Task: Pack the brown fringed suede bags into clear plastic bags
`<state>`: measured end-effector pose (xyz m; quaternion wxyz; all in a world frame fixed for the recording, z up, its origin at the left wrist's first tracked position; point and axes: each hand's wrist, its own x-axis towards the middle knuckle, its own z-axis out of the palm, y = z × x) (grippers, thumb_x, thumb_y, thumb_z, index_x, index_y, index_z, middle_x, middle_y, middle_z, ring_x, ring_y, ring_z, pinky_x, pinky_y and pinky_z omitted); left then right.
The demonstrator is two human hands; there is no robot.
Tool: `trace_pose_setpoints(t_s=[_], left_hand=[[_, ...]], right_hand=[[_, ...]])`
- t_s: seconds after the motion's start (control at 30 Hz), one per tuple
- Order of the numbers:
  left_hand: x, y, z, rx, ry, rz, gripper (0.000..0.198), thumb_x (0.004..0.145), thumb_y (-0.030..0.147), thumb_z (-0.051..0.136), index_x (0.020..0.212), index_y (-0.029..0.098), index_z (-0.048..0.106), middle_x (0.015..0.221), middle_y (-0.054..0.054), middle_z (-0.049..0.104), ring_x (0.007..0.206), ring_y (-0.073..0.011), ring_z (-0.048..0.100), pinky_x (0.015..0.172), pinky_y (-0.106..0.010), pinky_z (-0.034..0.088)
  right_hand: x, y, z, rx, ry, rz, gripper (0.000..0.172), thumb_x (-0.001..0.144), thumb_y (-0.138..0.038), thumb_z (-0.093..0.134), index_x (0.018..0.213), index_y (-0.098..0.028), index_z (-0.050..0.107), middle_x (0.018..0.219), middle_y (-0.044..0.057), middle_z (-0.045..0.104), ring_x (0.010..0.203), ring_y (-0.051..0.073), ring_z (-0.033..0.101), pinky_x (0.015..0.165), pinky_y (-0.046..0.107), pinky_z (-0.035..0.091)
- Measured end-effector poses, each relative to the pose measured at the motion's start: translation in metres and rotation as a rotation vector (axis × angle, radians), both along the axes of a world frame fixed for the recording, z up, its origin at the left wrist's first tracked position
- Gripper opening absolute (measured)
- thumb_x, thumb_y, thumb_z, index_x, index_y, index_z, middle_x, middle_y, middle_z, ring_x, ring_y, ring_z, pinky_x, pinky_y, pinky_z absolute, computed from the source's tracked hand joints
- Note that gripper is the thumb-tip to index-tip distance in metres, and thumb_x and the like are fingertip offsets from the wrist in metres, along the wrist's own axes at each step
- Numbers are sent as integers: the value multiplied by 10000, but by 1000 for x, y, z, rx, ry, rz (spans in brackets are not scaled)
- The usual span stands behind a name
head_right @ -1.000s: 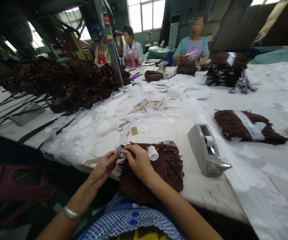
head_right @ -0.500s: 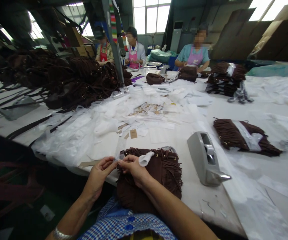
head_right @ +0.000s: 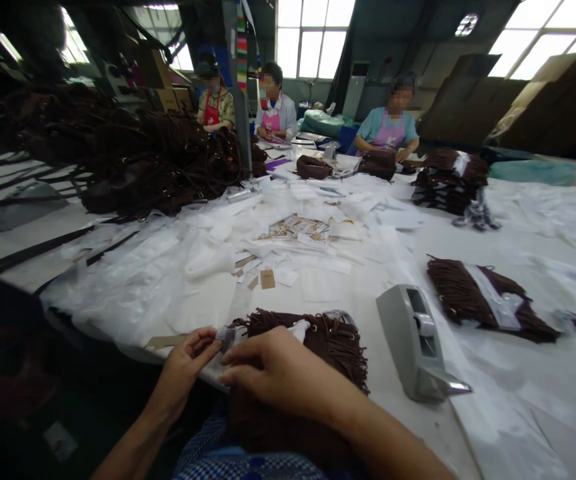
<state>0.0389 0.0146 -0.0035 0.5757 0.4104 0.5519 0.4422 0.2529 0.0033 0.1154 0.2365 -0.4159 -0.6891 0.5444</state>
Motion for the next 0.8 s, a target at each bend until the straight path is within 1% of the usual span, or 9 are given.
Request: trace_pose_setpoints(t_s=[0.07, 0.13, 0.23, 0.27, 0.37, 0.47, 0.57, 0.67, 0.8], left_hand=[[1, 0, -1, -25, -41, -19, 375, 681, 397, 800, 926, 160, 643, 863, -42, 723, 846, -189, 654, 779, -261, 478], [4, 1, -2, -55, -91, -43, 367, 680, 397, 801, 915, 160, 651, 856, -47, 728, 834, -189, 654, 773, -262, 476], [8, 3, -4, -82, -145, -66, 358, 686, 397, 797, 919, 159, 664, 852, -54, 735, 822, -189, 655, 763, -261, 477], [8, 4, -4, -84, -150, -70, 354, 689, 398, 794, 919, 160, 668, 847, -54, 735, 815, -189, 654, 757, -261, 478], [8, 5, -5, -78, -139, -58, 351, 677, 404, 803, 893, 161, 672, 825, -53, 731, 801, -195, 655, 743, -264, 481], [5, 4, -6, -72, -111, -35, 366, 662, 410, 815, 889, 160, 673, 820, -56, 728, 802, -204, 658, 737, -270, 483], [4, 4, -8, -77, -110, -41, 367, 676, 415, 808, 906, 162, 675, 830, -57, 728, 807, -201, 657, 745, -271, 482], [4, 4, -10, -76, -132, -43, 370, 670, 416, 813, 903, 162, 679, 834, -61, 730, 805, -203, 660, 744, -273, 483], [5, 3, -11, -52, -142, -45, 374, 668, 417, 812, 902, 156, 681, 831, -66, 732, 809, -211, 664, 751, -284, 485]], right_hand=[[8, 27, 18, 24, -31, 28, 241, 923, -350, 567, 1005, -215, 750, 757, 12, 726, 606, 122, 630, 568, 224, 471], [9, 71, 12, 280, -157, -143, 222, 908, -320, 598, 1011, -196, 751, 759, 22, 725, 635, 128, 641, 619, 228, 479], [-3, 148, -31, 514, -510, -130, 185, 879, -173, 615, 987, -191, 764, 927, 68, 752, 851, 185, 676, 767, 255, 468], [-8, 170, -48, 529, -626, -89, 188, 868, -147, 616, 974, -191, 765, 980, 80, 750, 905, 204, 675, 785, 260, 461], [-22, 212, -91, 539, -700, -53, 174, 807, -67, 641, 881, -163, 766, 976, 111, 745, 889, 232, 673, 741, 273, 451], [-27, 225, -110, 562, -711, -41, 151, 777, -29, 650, 771, -150, 741, 928, 121, 738, 849, 229, 658, 701, 277, 437], [-25, 226, -111, 588, -707, -19, 198, 764, -5, 646, 671, -168, 709, 853, 102, 731, 869, 229, 642, 727, 286, 434], [-21, 224, -102, 626, -683, 13, 181, 782, -50, 657, 678, -187, 714, 840, 94, 727, 958, 247, 625, 822, 315, 429], [-16, 198, -70, 721, -497, -6, 175, 904, -192, 580, 973, -196, 741, 1006, 104, 712, 1041, 232, 605, 907, 330, 424]])
